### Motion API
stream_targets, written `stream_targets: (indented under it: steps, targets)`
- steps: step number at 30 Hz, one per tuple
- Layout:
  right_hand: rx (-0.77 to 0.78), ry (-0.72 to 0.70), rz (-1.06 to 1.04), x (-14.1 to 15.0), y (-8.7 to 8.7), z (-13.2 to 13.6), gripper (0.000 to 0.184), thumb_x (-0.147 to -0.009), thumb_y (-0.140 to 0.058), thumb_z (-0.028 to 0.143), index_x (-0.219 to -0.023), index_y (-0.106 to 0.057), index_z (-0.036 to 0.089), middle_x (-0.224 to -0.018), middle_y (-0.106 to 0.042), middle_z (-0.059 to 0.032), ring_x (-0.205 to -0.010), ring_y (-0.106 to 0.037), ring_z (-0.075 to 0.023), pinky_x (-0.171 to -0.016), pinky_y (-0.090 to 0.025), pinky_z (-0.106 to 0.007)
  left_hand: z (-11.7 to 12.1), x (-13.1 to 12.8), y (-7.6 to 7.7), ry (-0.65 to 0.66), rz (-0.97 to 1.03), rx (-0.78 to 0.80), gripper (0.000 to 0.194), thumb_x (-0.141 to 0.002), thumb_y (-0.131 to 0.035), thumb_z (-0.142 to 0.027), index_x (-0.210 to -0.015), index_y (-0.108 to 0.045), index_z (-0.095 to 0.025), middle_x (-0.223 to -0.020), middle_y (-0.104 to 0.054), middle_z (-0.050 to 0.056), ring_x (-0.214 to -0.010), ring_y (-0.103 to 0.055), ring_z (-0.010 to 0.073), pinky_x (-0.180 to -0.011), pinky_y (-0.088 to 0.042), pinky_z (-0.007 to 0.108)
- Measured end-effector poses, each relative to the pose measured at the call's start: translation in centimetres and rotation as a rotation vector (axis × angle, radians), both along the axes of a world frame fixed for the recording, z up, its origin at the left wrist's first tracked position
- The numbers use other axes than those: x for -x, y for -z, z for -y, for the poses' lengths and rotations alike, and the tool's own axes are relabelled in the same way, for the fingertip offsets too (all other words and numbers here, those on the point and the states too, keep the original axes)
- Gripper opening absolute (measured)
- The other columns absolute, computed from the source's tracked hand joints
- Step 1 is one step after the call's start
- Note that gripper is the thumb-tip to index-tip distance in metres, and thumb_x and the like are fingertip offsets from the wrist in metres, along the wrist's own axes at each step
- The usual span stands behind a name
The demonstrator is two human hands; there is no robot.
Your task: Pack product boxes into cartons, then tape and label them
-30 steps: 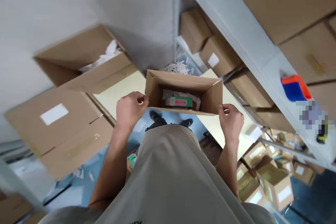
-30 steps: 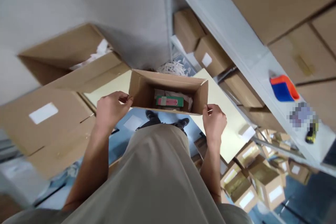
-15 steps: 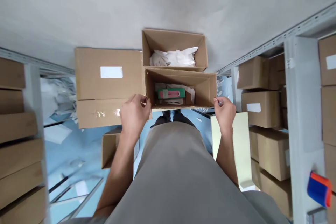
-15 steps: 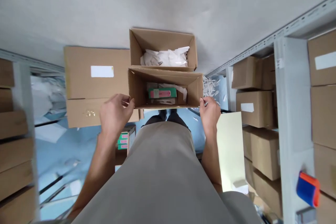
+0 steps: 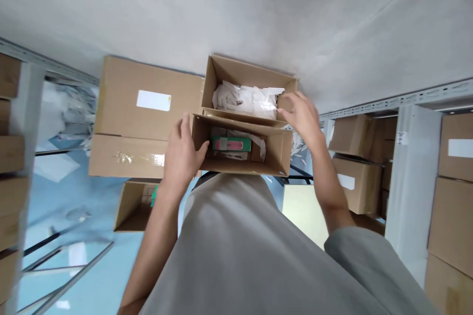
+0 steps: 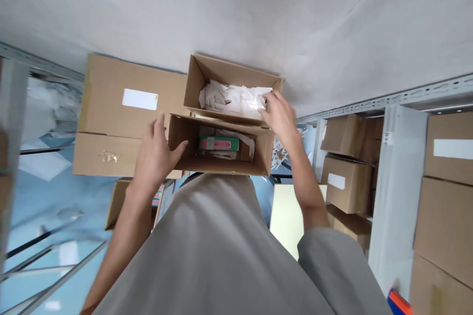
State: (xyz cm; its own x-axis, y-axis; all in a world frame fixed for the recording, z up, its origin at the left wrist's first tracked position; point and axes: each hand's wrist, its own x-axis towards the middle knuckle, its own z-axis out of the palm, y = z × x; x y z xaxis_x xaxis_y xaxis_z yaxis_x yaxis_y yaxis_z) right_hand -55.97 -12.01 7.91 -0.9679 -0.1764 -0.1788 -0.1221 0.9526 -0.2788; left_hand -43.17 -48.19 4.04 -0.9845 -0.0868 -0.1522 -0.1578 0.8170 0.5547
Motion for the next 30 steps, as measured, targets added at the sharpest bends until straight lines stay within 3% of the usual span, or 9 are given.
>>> stream_targets:
  steps: [3, 6, 10, 14, 17, 19, 23, 26, 30]
  targets:
    - [-0.144, -0.201, 0.239, 8.4, 6.0, 1.8, 0.072, -0.095, -0.090, 0.037, -0.162, -0.065, 0.024, -0.161, -0.065, -0.0184, -0.138, -0.069, -0.0384, -0.114, -0.054, -0.047, -1.5, 1.9, 1.0, 0.042, -0.054, -0.045, 0.096, -0.100, -0.073, -0.031, -0.184, -0.029, -0.021, -0.188, -0.030, 0.027, -0.170, -0.043, 0.0481, -0.132, -0.048, 0.069]
    - [-0.352, -0.219, 0.442, 13.0, 12.3, 3.1, 0.109, -0.082, -0.104, 0.034, -0.175, -0.050, 0.017, -0.169, -0.057, -0.0275, -0.145, -0.063, -0.0434, -0.119, -0.051, -0.051, -2.5, 2.6, 2.0, 0.045, -0.045, -0.070, 0.095, -0.100, -0.074, -0.029, -0.185, -0.031, -0.027, -0.194, -0.017, 0.023, -0.175, -0.033, 0.0497, -0.134, -0.044, 0.072]
    - [-0.486, -0.203, 0.571, 13.8, 17.4, 3.1, 0.125, -0.078, -0.108, 0.033, -0.180, -0.039, 0.011, -0.171, -0.053, -0.0360, -0.151, -0.056, -0.0434, -0.123, -0.046, -0.054, -2.8, 2.3, 2.6, 0.018, -0.039, -0.124, 0.100, -0.099, -0.075, -0.028, -0.187, -0.027, -0.030, -0.195, -0.013, 0.021, -0.174, -0.035, 0.0491, -0.136, -0.041, 0.072]
    - [-0.467, -0.204, 0.592, 12.4, 19.1, 2.9, 0.110, -0.089, -0.098, 0.025, -0.181, -0.039, 0.011, -0.163, -0.063, -0.0330, -0.141, -0.065, -0.0358, -0.119, -0.049, -0.047, -3.0, 2.0, 2.7, -0.004, -0.032, -0.158, 0.105, -0.096, -0.076, -0.026, -0.187, -0.025, -0.032, -0.196, -0.009, 0.019, -0.174, -0.037, 0.0491, -0.137, -0.039, 0.073]
    - [-0.444, -0.220, 0.549, 12.1, 18.8, 3.4, 0.067, -0.108, -0.072, 0.019, -0.171, -0.053, 0.006, -0.157, -0.069, -0.0318, -0.137, -0.069, -0.0300, -0.116, -0.049, -0.042, -2.8, 1.9, 2.6, -0.015, -0.013, -0.159, 0.104, -0.096, -0.075, -0.025, -0.188, -0.026, -0.033, -0.196, -0.012, 0.019, -0.170, -0.043, 0.0477, -0.133, -0.047, 0.068]
    - [-0.429, -0.225, 0.527, 12.3, 18.1, 3.9, 0.048, -0.112, -0.058, 0.013, -0.157, -0.067, 0.001, -0.152, -0.072, -0.0323, -0.136, -0.070, -0.0292, -0.115, -0.049, -0.042, -2.6, 1.9, 2.5, -0.016, -0.001, -0.156, 0.102, -0.097, -0.075, -0.025, -0.187, -0.027, -0.033, -0.196, -0.014, 0.018, -0.168, -0.046, 0.0459, -0.131, -0.050, 0.066]
    - [-0.397, -0.220, 0.483, 12.9, 15.3, 4.1, 0.046, -0.110, -0.049, 0.007, -0.146, -0.077, 0.003, -0.147, -0.076, -0.0291, -0.130, -0.073, -0.0303, -0.112, -0.052, -0.043, -2.1, 1.9, 2.5, 0.010, -0.001, -0.161, 0.098, -0.099, -0.073, -0.026, -0.187, -0.029, -0.031, -0.196, -0.016, 0.018, -0.169, -0.044, 0.0460, -0.133, -0.048, 0.067]
    - [-0.343, -0.199, 0.404, 12.4, 11.6, 3.7, 0.048, -0.108, -0.047, 0.006, -0.143, -0.079, 0.009, -0.144, -0.078, -0.0246, -0.130, -0.072, -0.0332, -0.110, -0.052, -0.043, -1.8, 1.9, 2.6, 0.031, -0.014, -0.177, 0.095, -0.100, -0.072, -0.027, -0.186, -0.030, -0.029, -0.195, -0.017, 0.019, -0.172, -0.041, 0.0470, -0.135, -0.044, 0.068]
    - [-0.239, -0.111, 0.225, 9.7, 3.8, 3.4, 0.045, -0.108, -0.048, 0.010, -0.138, -0.080, 0.015, -0.133, -0.081, -0.0183, -0.128, -0.069, -0.0380, -0.108, -0.051, -0.045, -1.7, 1.9, 2.7, 0.056, -0.037, -0.202, 0.093, -0.101, -0.070, -0.029, -0.186, -0.031, -0.027, -0.195, -0.017, 0.020, -0.173, -0.038, 0.0469, -0.137, -0.042, 0.068]
